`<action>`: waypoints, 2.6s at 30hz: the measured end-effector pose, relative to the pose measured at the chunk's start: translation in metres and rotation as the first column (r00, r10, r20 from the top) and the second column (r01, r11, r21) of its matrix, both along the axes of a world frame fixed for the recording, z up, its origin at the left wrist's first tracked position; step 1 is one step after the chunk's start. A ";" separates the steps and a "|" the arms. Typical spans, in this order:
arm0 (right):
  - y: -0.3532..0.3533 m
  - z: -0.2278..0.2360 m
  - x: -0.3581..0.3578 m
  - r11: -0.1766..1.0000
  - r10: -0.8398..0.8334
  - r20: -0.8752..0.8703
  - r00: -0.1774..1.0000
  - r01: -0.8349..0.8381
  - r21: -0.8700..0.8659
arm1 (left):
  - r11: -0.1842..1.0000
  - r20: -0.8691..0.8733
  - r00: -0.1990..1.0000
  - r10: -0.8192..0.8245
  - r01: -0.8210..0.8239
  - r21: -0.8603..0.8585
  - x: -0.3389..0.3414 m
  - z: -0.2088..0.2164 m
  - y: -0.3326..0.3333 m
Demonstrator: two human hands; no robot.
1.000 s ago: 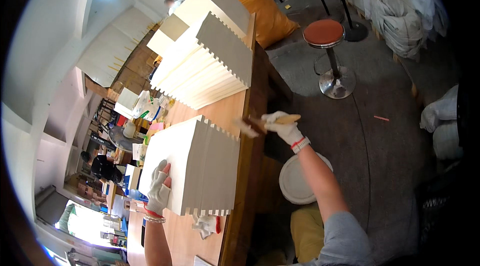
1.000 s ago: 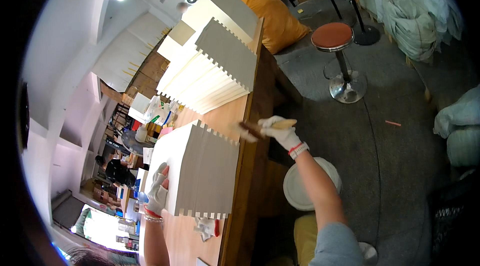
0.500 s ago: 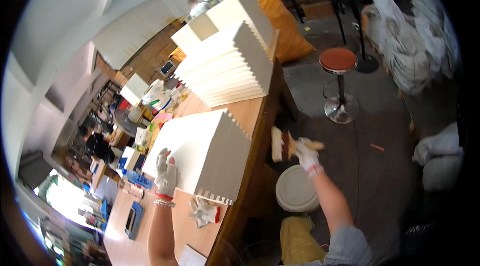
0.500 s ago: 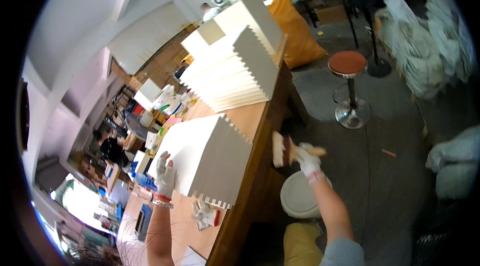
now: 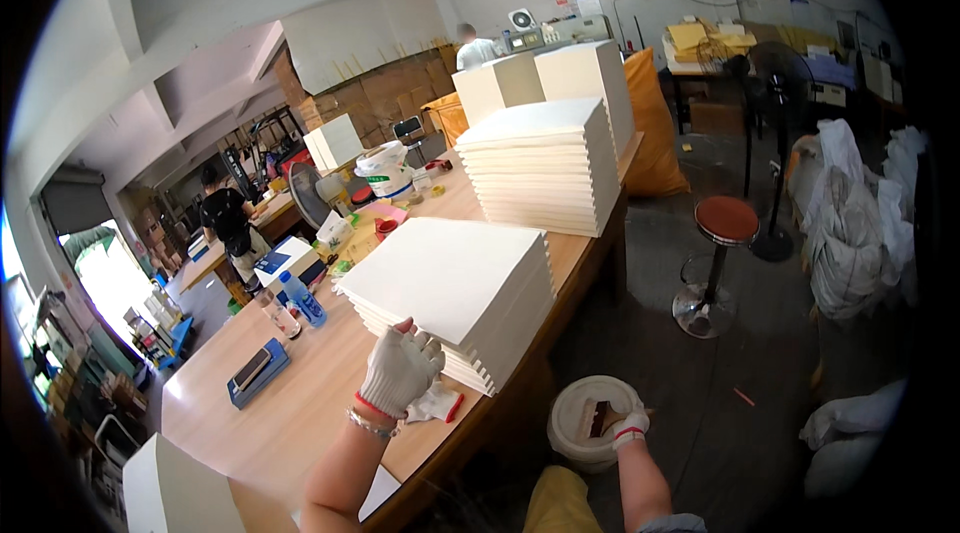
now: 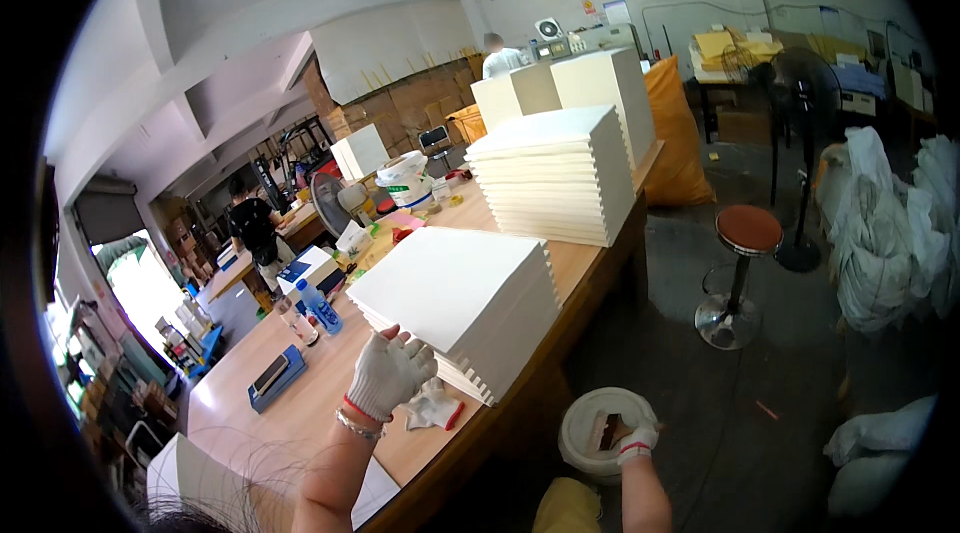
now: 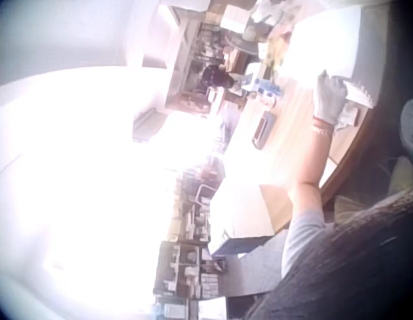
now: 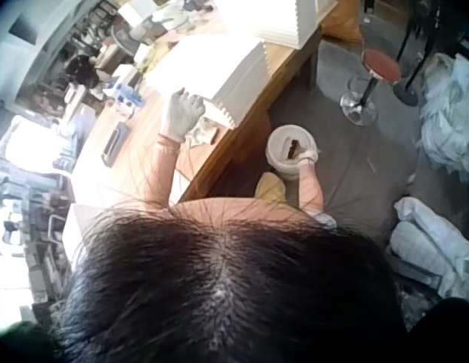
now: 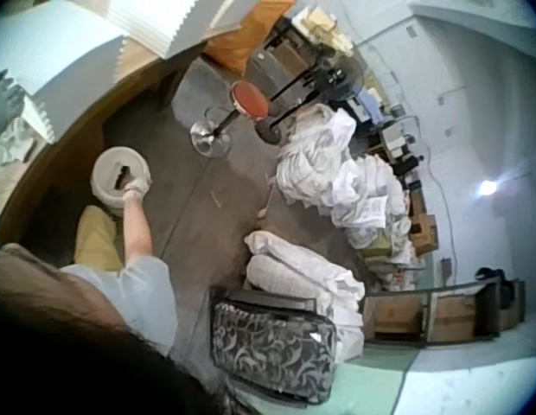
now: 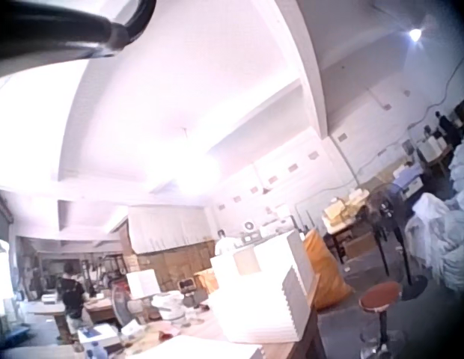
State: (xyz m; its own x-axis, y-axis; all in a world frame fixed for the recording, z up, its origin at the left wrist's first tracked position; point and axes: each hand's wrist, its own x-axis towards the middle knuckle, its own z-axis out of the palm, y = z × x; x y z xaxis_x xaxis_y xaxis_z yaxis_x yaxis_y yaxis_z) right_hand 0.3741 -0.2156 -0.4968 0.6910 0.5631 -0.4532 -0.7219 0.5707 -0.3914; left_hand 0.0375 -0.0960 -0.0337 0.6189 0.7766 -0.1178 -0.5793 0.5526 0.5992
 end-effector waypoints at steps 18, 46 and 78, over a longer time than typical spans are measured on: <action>-0.063 0.258 -0.127 0.714 0.653 0.456 0.604 -0.693 -0.104 | 0.919 0.101 0.914 0.394 -0.391 -0.054 0.026 0.003 0.073; 0.157 0.291 -0.421 0.176 0.548 0.626 -0.555 -0.655 -0.735 | 0.784 -0.742 0.374 0.556 -0.533 0.319 -0.439 -0.172 -0.117; 0.160 0.299 -0.424 0.295 0.450 0.544 -0.708 -0.457 -0.839 | 0.637 -0.591 -0.372 0.716 0.000 0.771 -0.371 -0.186 -0.236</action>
